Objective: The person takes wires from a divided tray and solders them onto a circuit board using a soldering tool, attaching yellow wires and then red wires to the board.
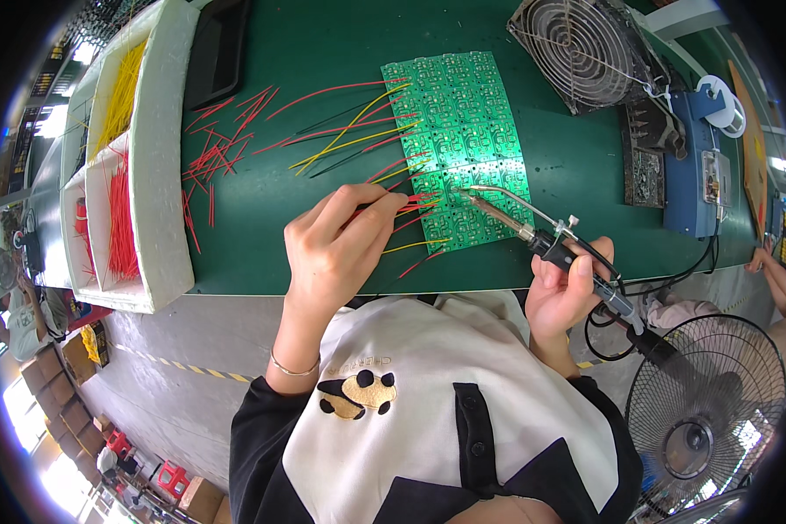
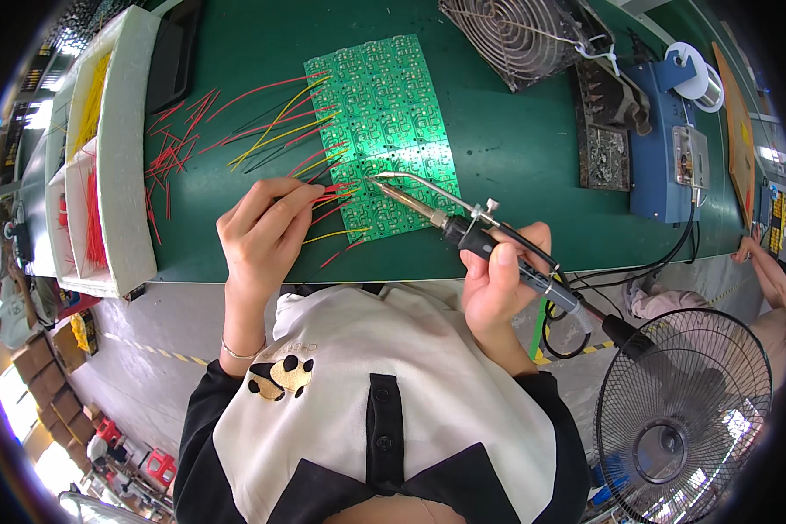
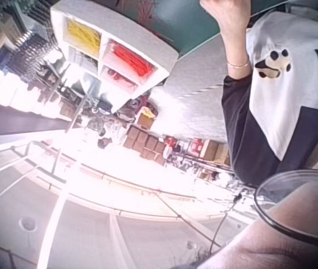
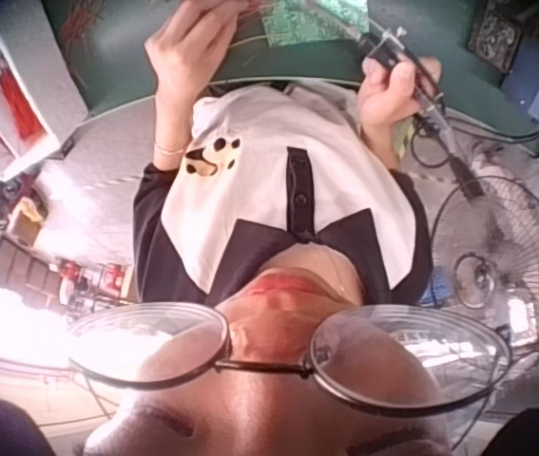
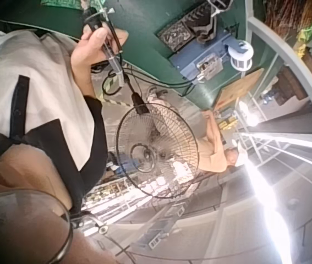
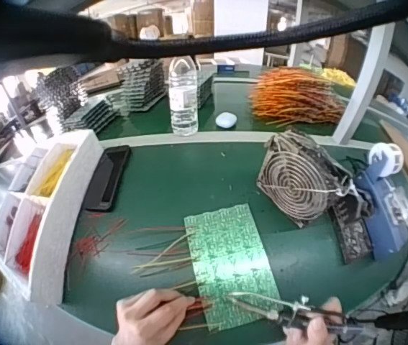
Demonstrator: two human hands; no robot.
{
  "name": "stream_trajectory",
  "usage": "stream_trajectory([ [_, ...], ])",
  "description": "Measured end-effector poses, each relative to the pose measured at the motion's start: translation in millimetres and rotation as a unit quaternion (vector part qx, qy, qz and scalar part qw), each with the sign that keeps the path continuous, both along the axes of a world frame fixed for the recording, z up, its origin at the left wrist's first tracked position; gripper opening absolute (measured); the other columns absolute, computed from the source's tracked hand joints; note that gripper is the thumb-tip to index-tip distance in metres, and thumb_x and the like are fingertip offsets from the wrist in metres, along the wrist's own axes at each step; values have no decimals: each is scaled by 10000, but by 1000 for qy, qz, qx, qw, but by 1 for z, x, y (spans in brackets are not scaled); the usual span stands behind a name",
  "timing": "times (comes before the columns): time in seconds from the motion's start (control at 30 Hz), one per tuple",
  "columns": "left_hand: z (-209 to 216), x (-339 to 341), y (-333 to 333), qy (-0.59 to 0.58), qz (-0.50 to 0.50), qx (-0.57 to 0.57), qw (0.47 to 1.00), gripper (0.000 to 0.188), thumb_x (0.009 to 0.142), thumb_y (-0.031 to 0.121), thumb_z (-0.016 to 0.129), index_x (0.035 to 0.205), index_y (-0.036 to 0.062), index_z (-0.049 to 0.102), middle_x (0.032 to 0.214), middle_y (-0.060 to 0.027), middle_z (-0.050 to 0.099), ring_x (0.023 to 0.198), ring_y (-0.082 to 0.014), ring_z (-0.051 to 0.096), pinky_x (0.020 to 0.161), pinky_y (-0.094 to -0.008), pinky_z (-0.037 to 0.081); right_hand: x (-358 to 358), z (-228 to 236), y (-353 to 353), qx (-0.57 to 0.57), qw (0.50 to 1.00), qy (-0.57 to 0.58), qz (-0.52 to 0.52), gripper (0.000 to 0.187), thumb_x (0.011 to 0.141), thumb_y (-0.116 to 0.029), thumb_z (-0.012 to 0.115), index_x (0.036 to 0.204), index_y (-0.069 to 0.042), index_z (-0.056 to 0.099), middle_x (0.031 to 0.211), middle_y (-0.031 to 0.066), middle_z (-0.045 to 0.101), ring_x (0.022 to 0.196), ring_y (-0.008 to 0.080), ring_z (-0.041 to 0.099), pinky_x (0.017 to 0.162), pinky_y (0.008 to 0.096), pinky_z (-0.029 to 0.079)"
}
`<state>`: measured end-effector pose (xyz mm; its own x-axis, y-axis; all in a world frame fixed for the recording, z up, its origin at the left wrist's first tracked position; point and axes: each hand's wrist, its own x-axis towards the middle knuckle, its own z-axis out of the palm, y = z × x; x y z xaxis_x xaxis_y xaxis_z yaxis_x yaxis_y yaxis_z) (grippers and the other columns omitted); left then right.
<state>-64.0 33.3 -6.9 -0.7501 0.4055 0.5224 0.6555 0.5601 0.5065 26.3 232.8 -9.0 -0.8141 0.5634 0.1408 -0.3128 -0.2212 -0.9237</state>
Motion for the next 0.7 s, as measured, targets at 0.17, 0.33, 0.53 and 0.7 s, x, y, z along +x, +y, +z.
stream_trajectory([
  [0.17,2,0,1,10,-7,5,1000,206,585,-54,663,769,37,655,724,-29,581,563,-134,564,463,-235,441,2,3,-1,11,1000,-4,-12,276,832,-224,551,768,-62,336,522,27,391,436,73,360,409,205,299],
  [0.33,0,0,0,8,-6,-1,1000,209,583,-53,663,770,41,657,726,-25,583,559,-132,562,460,-233,438,-2,1,-4,78,996,-38,-35,235,868,-242,450,750,-61,359,503,-6,316,414,70,298,380,214,224],
  [0.53,1,0,0,11,-2,-1,1000,211,583,-55,661,769,45,658,730,-23,585,558,-129,558,458,-234,434,-1,1,-5,95,994,-39,-25,235,859,-248,483,771,-60,373,514,-1,344,427,72,329,402,221,267],
  [0.7,-3,-2,1,36,1,3,999,194,584,-11,684,755,75,649,727,7,568,533,-116,537,425,-240,418,0,0,-5,108,993,-50,-4,238,854,-249,511,789,-56,388,523,1,361,434,71,339,413,222,281],
])
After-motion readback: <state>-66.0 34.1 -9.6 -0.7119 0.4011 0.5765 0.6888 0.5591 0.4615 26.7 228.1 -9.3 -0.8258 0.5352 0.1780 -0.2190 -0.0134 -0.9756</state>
